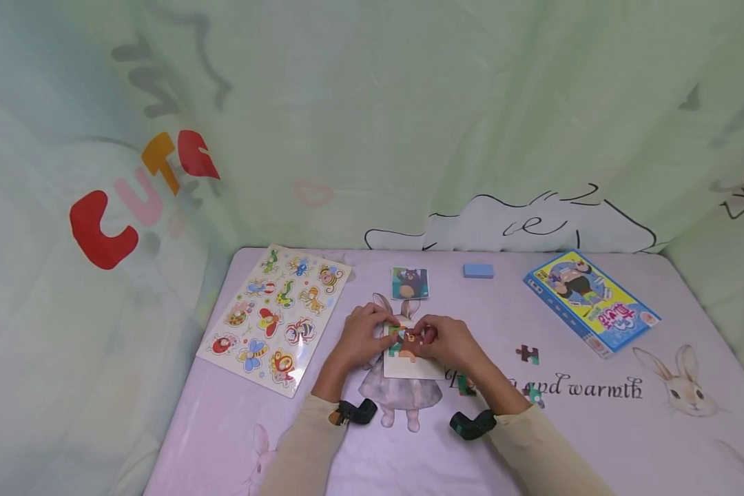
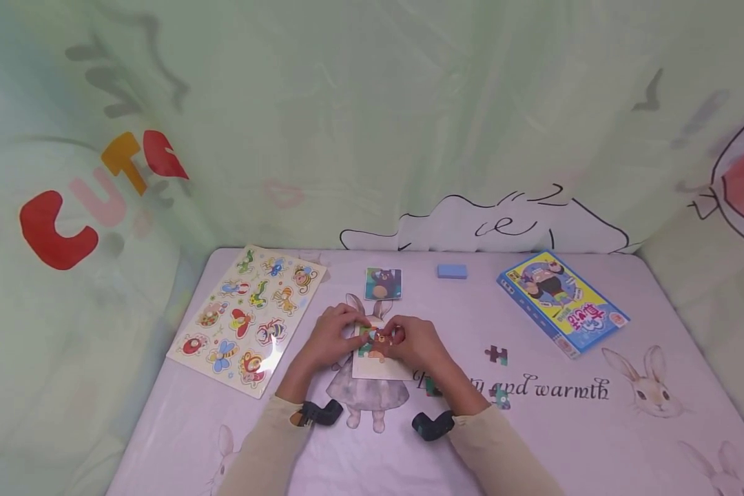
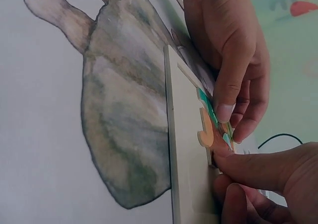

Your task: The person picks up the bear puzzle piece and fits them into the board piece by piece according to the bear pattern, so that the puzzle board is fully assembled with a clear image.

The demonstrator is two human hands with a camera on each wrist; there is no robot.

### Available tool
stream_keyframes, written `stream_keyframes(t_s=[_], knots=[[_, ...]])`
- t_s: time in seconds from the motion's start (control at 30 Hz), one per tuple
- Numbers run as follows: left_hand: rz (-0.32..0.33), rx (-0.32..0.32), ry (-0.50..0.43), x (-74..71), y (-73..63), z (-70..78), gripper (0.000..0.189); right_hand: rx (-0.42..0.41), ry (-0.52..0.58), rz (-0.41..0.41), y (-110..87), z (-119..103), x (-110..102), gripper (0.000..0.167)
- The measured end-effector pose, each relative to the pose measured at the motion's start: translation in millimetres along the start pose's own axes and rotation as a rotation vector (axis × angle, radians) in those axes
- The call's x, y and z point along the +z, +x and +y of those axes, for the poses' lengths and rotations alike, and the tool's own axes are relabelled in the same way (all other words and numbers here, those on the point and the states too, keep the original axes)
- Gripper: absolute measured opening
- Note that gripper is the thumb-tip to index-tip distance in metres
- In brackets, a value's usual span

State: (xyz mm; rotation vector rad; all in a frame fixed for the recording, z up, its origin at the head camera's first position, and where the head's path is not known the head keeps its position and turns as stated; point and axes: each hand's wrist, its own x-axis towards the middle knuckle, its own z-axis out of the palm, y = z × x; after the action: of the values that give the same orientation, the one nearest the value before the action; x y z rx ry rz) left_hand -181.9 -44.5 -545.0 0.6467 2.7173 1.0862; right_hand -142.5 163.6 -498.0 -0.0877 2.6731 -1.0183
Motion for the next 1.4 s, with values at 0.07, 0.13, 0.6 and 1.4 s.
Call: stream_keyframes(t_s=[0.07,0.13,0.6,1.4], knots=[[-0.002,-0.003,0.003,-0.1,0.1,0.9,0.021,0.0,0.002,0.002,-0.2,0.8,-0.1,0.029],[-0.003,-0.004,0.007,-0.1,0.2,1.5,0.021,-0.001,0.003,0.003,-0.4,1.0,0.2,0.033],[0.003,-0.011,-0.002,3.1,0.5,-1.2,0.021,-0.022,-0.034,0.007,-0.8,-0.4,0.8,0.017],[0.009,-0.001,-0.006,3.9,0.2,-2.0,0.021,-0.02,-0.019,0.046,-3.5,2.1,7.7,0.011]])
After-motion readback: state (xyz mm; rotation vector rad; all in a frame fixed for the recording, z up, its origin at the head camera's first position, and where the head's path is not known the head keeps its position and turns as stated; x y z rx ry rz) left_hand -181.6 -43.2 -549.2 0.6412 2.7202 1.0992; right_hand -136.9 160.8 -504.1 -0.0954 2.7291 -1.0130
